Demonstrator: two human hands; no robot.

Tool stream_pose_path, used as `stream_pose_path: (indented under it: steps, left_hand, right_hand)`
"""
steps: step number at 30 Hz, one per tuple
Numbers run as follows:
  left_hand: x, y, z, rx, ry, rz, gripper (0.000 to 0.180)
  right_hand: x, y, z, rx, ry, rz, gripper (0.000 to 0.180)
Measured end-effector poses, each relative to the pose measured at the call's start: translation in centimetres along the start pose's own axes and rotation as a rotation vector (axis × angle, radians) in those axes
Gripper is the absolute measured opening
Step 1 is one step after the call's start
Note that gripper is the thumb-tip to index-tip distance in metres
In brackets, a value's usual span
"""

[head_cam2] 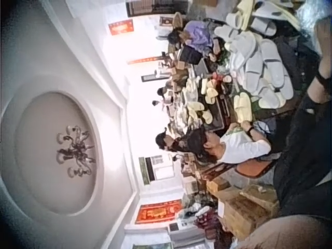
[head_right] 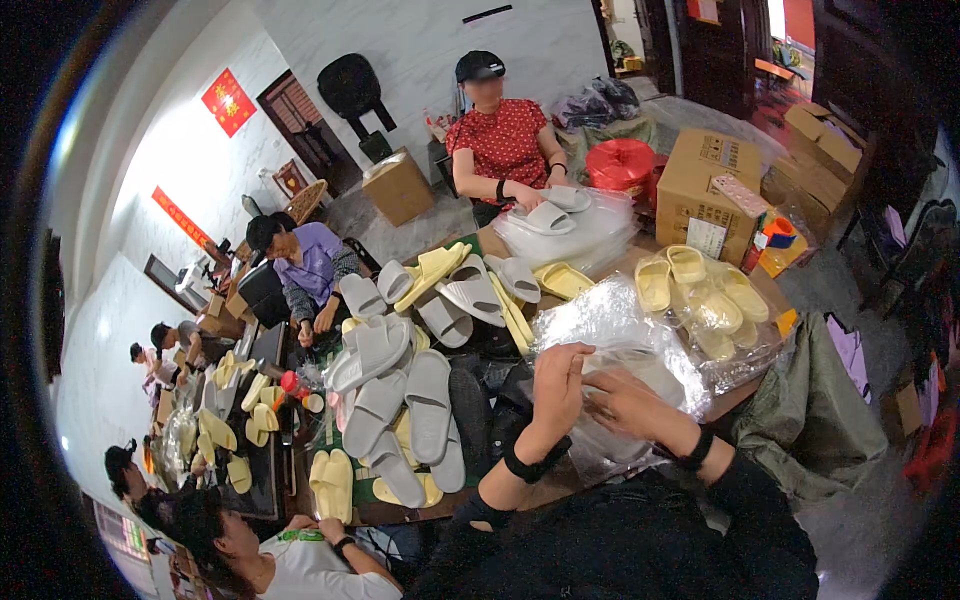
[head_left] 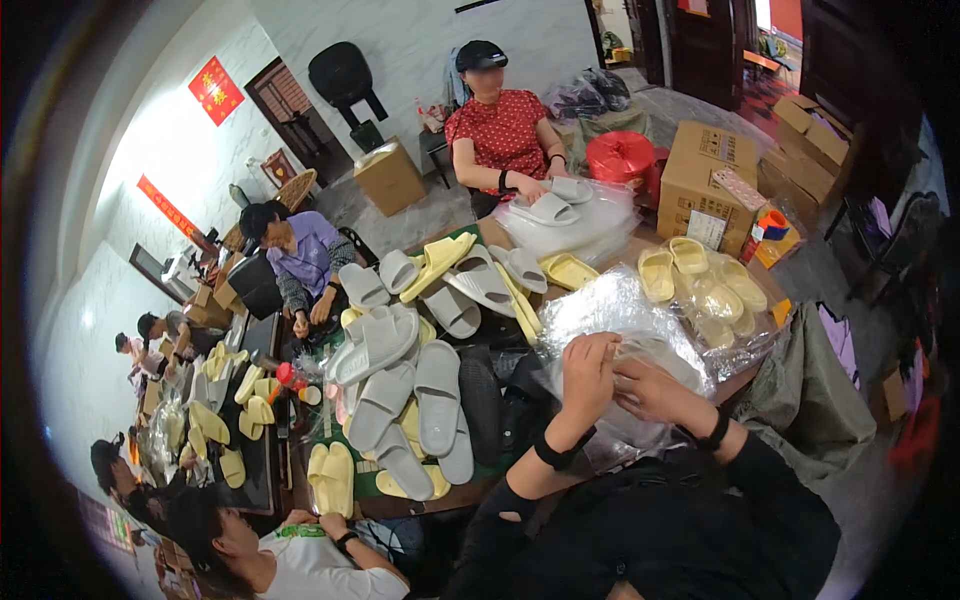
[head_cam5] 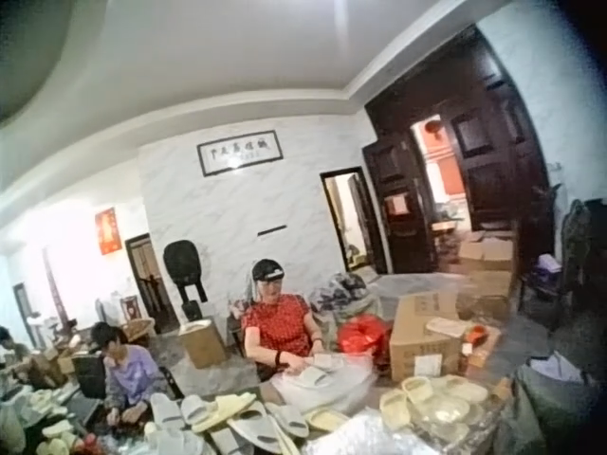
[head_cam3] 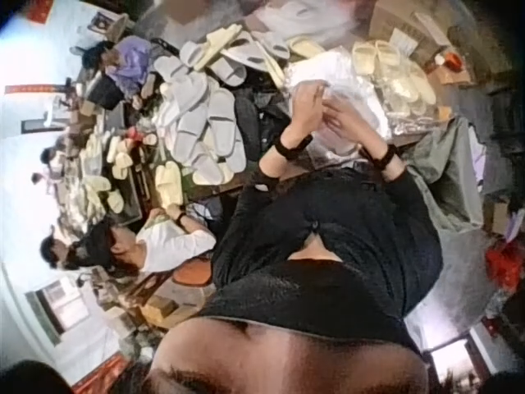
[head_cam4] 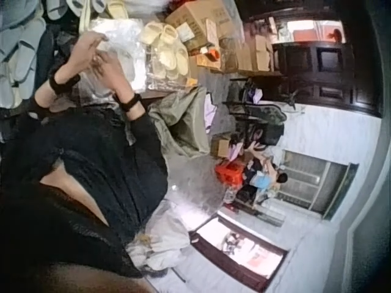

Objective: Packing finished slippers into plastic bags and placing them in a large sack.

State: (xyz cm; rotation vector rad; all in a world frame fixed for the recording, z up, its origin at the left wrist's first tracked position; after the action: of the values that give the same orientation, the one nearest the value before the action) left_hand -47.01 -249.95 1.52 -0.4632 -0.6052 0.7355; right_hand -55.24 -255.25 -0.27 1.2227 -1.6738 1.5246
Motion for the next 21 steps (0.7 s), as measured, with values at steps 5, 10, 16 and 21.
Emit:
stream_pose_path:
  steps: [5, 10, 16, 21]
  left_hand:
    - [-2.4, 0.6, -1.8, 0.250, 0.323, -0.052, 0.020]
    - [-1.5, -0.2, -1.3, 0.126, 0.233, -0.001, 0.021]
    - [-0.4, -0.6, -0.7, 0.093, 0.259, 0.069, 0.023]
    - [-0.2, -0.6, -1.6, 0.092, 0.351, 0.154, 0.022]
  right_hand:
    - [4.3, 1.4, -0.8, -0.114, 0.011, 0.113, 0.032]
    - [9.8, 1.5, -2.6, -0.253, 0.256, 0.335, 0.058]
    - [4.0, 5.8, 2.8, -0.578, 0.209, -0.265, 0.083]
    - [0.6, 8.7, 5.5, -0.739, -0.116, -0.518, 0.071]
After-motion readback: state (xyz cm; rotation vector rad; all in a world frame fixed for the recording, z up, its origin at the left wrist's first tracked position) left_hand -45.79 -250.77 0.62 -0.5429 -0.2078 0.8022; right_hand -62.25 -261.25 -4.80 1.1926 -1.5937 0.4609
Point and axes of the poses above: each hand's wrist, its own y-axis away from the middle knuckle, its own x-axis out of the back of the hand, z = x × y, the point moved 7 cm from there along -y, towards the middle knuckle, and after that the axes turned 11 degrees about y, right-handed, at the moved point
